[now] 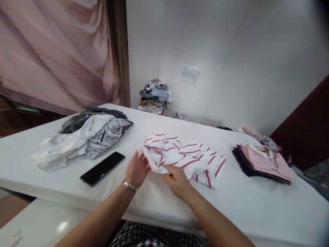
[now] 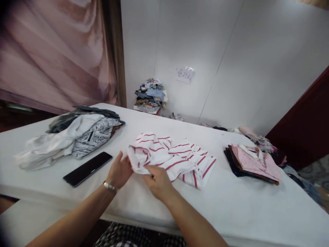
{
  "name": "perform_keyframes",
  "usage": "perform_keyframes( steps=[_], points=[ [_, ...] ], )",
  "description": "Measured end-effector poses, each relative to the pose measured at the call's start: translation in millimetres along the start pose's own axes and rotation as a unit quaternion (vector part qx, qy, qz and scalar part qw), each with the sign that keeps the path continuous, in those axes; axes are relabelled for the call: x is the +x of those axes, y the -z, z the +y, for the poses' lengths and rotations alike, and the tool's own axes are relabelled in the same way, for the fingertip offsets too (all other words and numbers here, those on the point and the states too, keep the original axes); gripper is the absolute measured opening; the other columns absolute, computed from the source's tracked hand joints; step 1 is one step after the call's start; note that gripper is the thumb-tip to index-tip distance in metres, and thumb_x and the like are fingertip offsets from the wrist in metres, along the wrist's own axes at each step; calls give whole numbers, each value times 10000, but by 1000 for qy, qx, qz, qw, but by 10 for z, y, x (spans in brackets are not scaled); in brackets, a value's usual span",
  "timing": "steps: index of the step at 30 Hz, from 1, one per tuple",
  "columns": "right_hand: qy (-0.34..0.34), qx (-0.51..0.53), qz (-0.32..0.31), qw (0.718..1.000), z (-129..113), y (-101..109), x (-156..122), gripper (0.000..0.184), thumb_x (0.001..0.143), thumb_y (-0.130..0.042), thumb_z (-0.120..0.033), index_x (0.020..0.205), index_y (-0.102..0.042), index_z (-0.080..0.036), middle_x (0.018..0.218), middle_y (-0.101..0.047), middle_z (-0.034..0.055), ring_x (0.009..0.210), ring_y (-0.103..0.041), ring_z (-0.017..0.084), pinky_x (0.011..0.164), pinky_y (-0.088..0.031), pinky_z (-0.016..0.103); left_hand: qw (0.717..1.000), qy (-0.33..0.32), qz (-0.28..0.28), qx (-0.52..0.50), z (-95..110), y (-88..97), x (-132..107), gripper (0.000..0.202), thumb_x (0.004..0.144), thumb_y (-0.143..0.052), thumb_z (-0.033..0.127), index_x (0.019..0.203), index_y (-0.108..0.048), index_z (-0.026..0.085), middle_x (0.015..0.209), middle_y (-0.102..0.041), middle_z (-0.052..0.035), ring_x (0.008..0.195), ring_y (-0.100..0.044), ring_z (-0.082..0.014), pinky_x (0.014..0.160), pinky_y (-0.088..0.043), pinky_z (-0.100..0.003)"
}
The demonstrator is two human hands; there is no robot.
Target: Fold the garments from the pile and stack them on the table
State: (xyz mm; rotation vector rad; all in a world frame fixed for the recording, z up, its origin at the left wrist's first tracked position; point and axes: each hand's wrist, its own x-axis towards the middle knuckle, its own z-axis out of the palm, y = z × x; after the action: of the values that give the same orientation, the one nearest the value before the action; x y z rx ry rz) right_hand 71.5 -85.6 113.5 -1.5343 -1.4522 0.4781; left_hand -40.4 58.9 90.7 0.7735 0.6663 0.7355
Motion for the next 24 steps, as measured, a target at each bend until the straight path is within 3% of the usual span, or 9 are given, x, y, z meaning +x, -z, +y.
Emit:
perform_keyframes(
  steps=[3,5,10,13,17,21,22,24],
  points=[
    [30,36,-140,989,-93,-235,-16,382,798,-606,-372,1173,-611,-448,1007,-705,-68,757,-645,182,698,-539,314,989,113,-5,-93,-111,221,-302,659,786,-378,705,1161,-588,204,1148,-667,-121,1123,-592,-329,891,-526,-447],
    [41,45,-168,984,-80,-222,62,371,820,-592,-388,1188,-614,-422,1127,-683,-57,840,-662,175,746,-542,306,982,143,13,-126,-147,315,-469,712,777,-368,724,1229,-569,212,1132,-683,-112,1136,-586,-343,909,-522,-467],
    [2,-59,-35,998,200,109,751,290,838,-530,-266,1072,-701,-250,1118,-697,38,1040,-638,210,889,-513,357,974,186,18,-128,-68,398,-731,716,788,-436,639,1376,-459,231,1156,-678,-117,1125,-592,-360,962,-476,-542],
    [-16,-159,-25,987,419,145,1275,378,813,-489,-151,1138,-668,-226,1204,-659,43,1143,-589,201,1023,-430,373,970,203,12,-132,-102,460,-801,721,778,-487,578,1415,-406,250,1207,-653,-121,1130,-583,-371,965,-469,-564],
    [-25,-272,-141,952,555,-139,1821,602,767,-459,-55,1356,-487,-175,1417,-487,64,1327,-416,200,1118,-309,342,967,215,21,-137,-264,581,-809,830,665,-633,530,1428,-350,370,1288,-604,-52,1189,-518,-363,924,-514,-535],
    [0,-370,-266,890,561,-584,2165,777,736,-482,-49,1464,-288,-236,1517,-335,52,1428,-209,249,1119,-269,444,966,217,32,-140,-361,639,-781,901,570,-729,424,1398,-374,429,1331,-563,4,1242,-452,-345,904,-535,-506],
    [7,-389,-284,876,559,-686,2219,774,737,-497,-62,1459,-292,-252,1513,-343,57,1425,-217,258,1110,-263,469,967,214,25,-135,-375,647,-773,895,560,-741,402,1385,-396,430,1333,-560,8,1248,-443,-343,911,-532,-502],
    [11,-417,-307,856,558,-842,2293,678,730,-541,-90,1375,-433,-269,1428,-468,80,1355,-360,273,1088,-259,499,971,205,5,-122,-408,669,-748,863,554,-753,388,1356,-436,440,1324,-567,23,1263,-429,-328,939,-519,-481]
  ],
)
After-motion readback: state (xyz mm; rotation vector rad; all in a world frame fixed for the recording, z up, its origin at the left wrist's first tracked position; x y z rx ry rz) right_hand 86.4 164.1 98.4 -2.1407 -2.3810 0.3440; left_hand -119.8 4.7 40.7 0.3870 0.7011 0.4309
